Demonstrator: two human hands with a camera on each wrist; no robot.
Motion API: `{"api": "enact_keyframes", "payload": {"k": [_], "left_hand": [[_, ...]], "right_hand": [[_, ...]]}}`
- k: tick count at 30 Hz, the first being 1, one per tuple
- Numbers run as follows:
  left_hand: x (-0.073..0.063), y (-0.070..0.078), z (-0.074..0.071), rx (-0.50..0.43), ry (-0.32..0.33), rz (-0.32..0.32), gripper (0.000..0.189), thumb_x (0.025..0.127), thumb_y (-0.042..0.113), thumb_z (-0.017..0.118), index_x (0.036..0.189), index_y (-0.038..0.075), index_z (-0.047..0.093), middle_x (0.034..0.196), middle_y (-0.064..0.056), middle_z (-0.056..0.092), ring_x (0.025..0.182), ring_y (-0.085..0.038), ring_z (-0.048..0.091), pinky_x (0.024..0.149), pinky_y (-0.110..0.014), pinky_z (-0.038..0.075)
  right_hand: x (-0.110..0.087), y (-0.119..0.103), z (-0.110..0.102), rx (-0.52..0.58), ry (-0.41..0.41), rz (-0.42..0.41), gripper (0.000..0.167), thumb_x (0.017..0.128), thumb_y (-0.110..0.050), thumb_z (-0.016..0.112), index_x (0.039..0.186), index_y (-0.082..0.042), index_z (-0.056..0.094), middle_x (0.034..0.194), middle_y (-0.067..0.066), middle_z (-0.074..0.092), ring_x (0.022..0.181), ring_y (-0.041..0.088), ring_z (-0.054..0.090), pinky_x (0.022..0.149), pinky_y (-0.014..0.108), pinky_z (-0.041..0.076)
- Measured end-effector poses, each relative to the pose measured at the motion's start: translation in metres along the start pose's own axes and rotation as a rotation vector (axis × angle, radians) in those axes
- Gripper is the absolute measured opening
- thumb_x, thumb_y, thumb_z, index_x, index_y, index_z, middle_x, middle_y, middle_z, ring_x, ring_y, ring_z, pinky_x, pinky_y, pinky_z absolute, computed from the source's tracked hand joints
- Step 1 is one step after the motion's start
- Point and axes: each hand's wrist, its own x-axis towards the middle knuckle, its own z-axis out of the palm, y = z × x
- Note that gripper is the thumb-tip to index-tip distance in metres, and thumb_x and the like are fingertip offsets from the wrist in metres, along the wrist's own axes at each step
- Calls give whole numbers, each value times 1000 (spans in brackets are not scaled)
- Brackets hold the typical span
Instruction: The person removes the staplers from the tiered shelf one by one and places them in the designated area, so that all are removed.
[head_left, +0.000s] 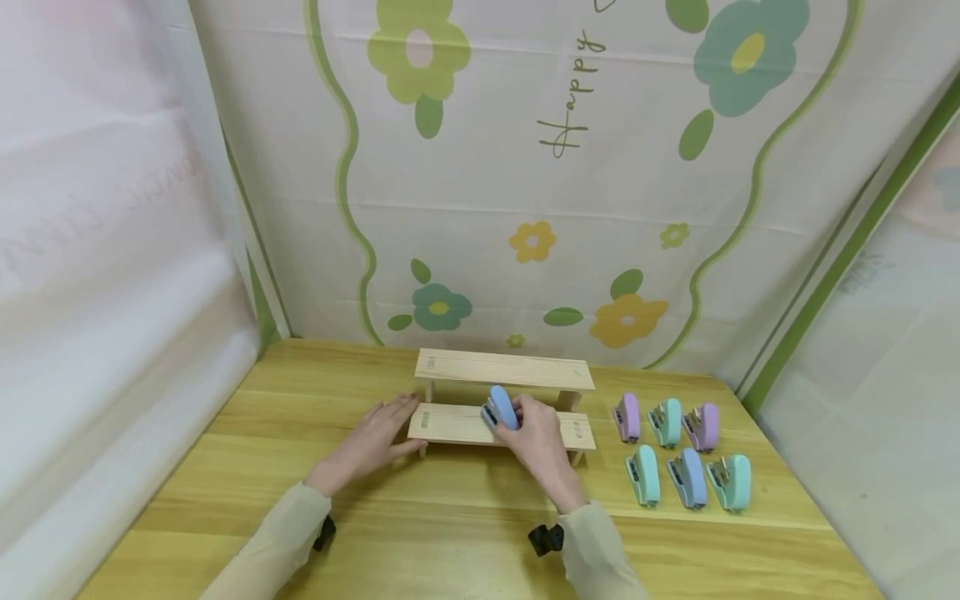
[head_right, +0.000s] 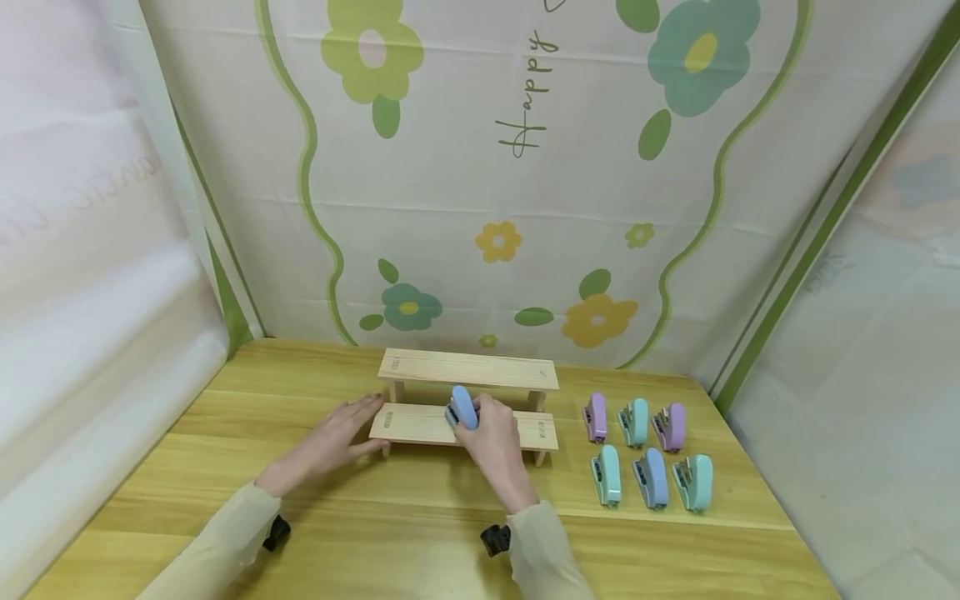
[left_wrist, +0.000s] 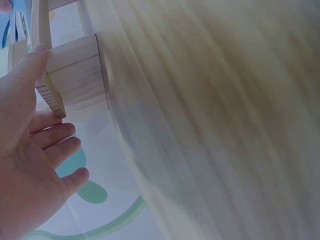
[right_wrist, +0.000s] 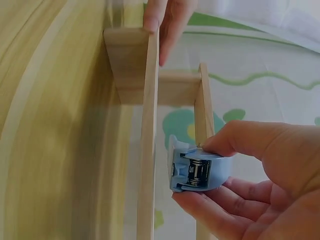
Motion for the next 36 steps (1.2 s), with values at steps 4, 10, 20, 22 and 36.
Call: {"api": "enact_keyframes", "payload": {"k": [4,10,20,22,36], "left_hand": [[-1,0,0,-4,8,4,74,91,37,70,144,-7,44,151,-25,45,140,-41,45,115,-63,35],[-1,1,-1,-1,-8,-1,74,92,38,69,145,-7,43,151,-25,45,140,-41,44,116,-63,34],[-1,2,-2,12,-12,2,75,92,39,68,145,-6,42,151,-25,45,140,-41,44,116,-63,34],[0,2,-2,4,-21,-5,76,92,40,68,146,-6,42,152,-25,44,140,-41,44,117,-62,33],[2,2,0,7,-32,-7,77,93,41,68,148,-5,40,152,-25,43,141,-41,43,118,-61,33]], "right_hand": [[-4,12,-10,-32,26,26,26,79,-9,77,101,2,67,93,19,74,81,27,72,66,37,63],[-10,29,-27,-54,82,43,27,77,-7,77,100,5,67,91,22,73,79,30,71,66,40,63],[-19,55,-65,-80,122,100,33,79,-8,75,106,8,66,94,24,72,83,32,71,69,42,63],[-21,61,-73,-84,107,129,35,81,-9,75,110,9,65,98,26,72,86,34,71,72,43,63],[-40,99,-120,-167,136,227,39,85,-15,70,114,9,62,103,30,70,89,38,70,70,45,62]]}}
